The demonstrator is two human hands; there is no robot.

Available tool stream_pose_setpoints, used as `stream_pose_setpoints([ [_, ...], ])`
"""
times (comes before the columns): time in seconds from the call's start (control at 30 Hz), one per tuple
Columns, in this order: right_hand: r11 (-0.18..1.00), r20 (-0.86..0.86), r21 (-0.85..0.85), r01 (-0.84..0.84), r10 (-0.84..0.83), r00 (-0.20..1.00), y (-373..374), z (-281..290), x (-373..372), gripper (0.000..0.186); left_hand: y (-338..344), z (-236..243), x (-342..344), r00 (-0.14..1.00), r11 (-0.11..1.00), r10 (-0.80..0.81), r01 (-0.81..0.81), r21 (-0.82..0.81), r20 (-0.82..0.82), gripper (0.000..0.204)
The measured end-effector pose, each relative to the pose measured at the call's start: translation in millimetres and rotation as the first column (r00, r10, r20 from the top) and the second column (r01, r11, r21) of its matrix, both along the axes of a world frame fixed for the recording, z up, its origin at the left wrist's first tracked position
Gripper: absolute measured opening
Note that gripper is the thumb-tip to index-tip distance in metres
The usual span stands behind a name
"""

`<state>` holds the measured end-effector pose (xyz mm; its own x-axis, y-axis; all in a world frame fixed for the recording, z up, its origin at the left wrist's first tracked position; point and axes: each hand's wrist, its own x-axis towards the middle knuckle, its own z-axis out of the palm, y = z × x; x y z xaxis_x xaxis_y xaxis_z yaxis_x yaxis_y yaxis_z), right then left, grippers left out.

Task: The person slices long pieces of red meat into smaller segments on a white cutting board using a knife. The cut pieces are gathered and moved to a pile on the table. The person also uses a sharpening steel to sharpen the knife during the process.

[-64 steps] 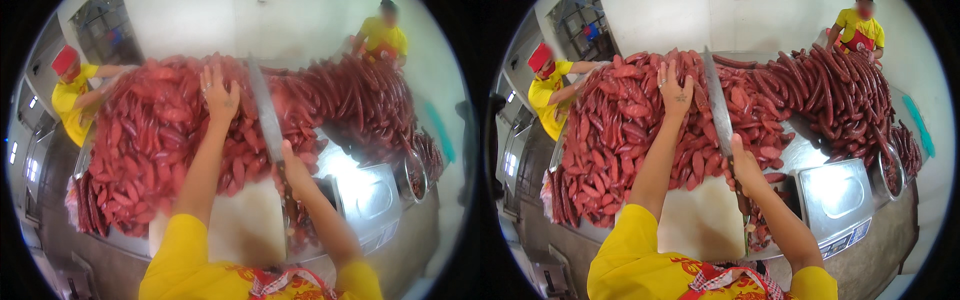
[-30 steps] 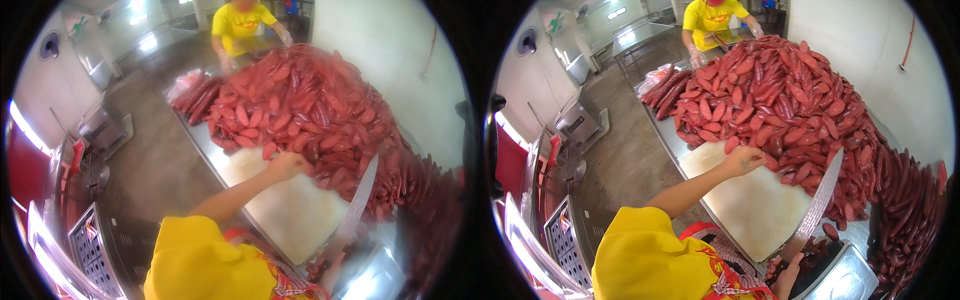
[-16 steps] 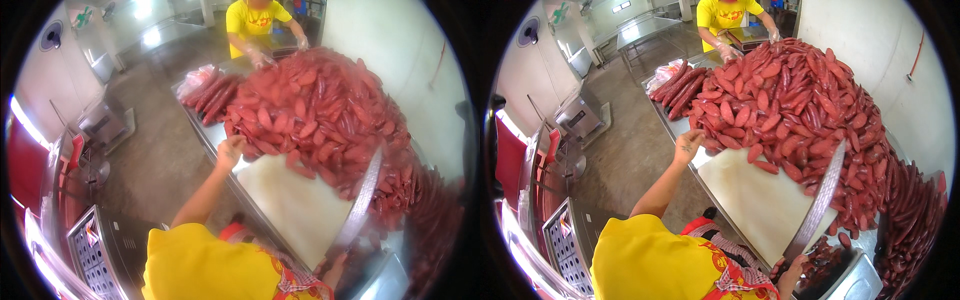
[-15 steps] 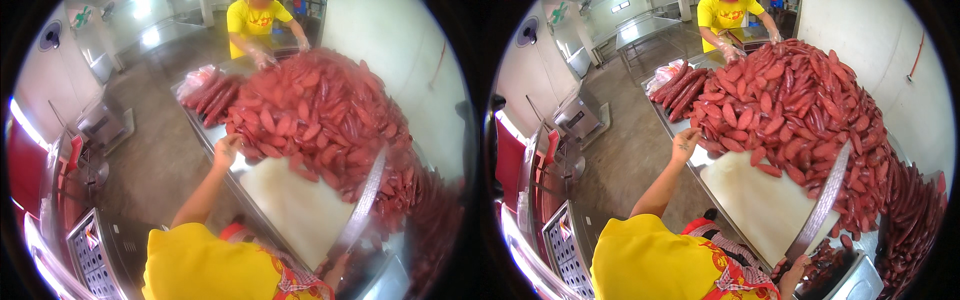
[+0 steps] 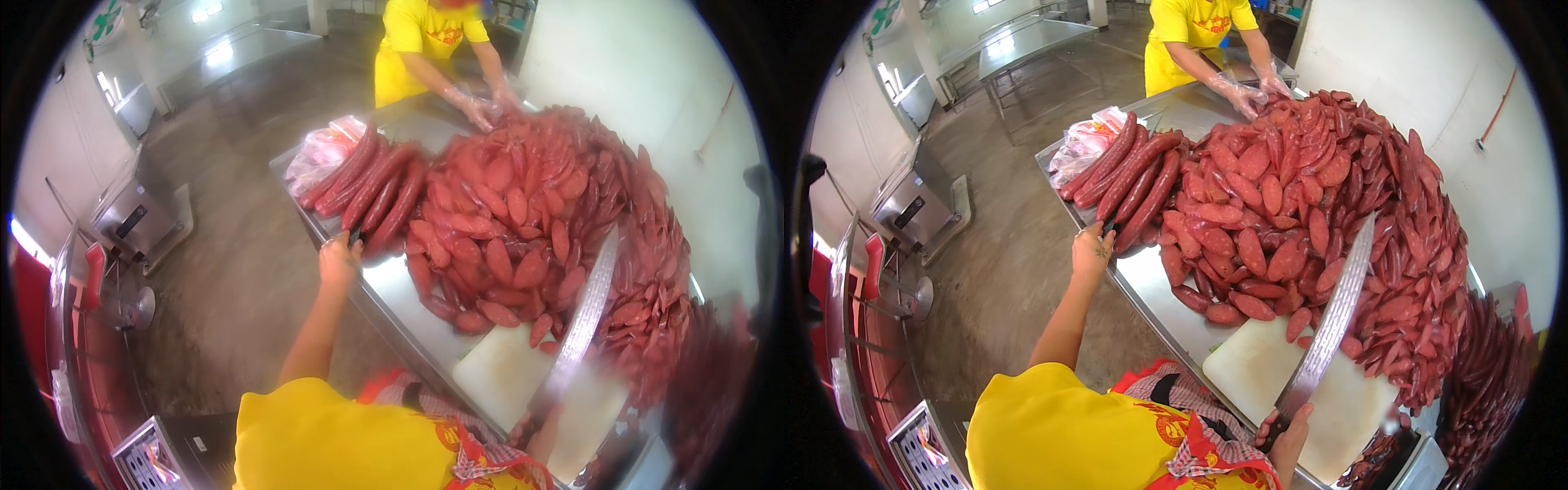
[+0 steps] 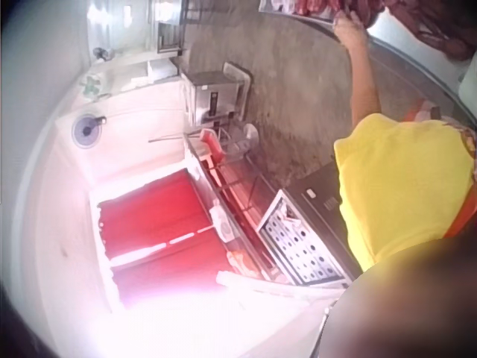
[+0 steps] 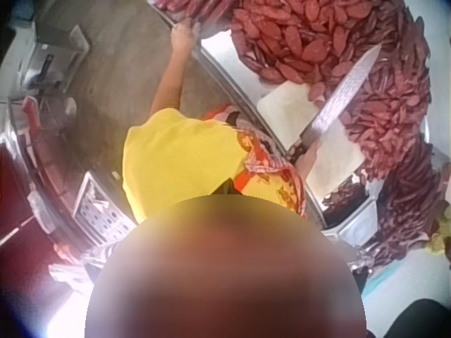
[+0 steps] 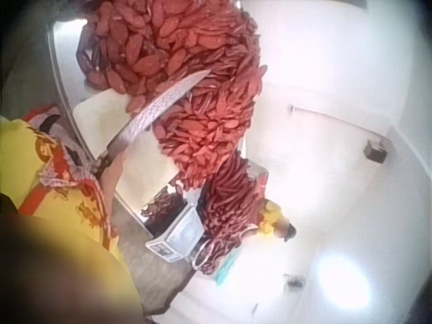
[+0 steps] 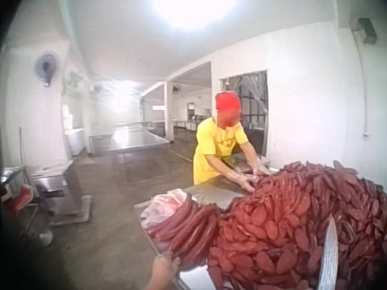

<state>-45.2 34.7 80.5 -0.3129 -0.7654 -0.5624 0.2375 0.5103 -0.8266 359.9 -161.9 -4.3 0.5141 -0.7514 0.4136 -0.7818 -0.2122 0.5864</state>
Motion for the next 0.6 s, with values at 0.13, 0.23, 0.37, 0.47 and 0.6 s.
stream_pose_setpoints([
  [0.13, 1.000, 0.010, 0.004, -0.014, 0.014, 1.000, -13.6, 3.6, 19.2, 0.074, -15.4, -0.7, 5.1, 0.996, 0.989, 0.058, -0.065, 0.130, 0.061, 0.045],
  [0.23, 0.998, -0.045, 0.007, -0.064, 0.064, 0.997, -18.5, 2.9, 28.0, 0.075, -27.0, -2.0, 6.1, 0.993, 0.972, 0.120, -0.117, 0.204, -0.003, 0.059],
  [0.37, 0.997, -0.109, 0.031, -0.077, 0.080, 0.991, -19.8, 1.8, 36.8, 0.075, -37.7, -7.0, 7.2, 0.994, 0.993, 0.056, -0.045, 0.111, -0.093, 0.063],
  [0.47, 0.998, -0.095, 0.033, -0.044, 0.047, 0.994, -19.7, 2.4, 40.6, 0.075, -41.4, -9.4, 12.4, 0.983, 0.995, 0.019, -0.002, 0.096, -0.182, 0.063],
  [0.6, 0.999, -0.080, 0.015, -0.048, 0.049, 0.996, -20.6, 3.2, 41.8, 0.074, -37.5, -5.3, 27.4, 0.912, 0.999, -0.028, 0.042, 0.025, -0.408, 0.060],
])
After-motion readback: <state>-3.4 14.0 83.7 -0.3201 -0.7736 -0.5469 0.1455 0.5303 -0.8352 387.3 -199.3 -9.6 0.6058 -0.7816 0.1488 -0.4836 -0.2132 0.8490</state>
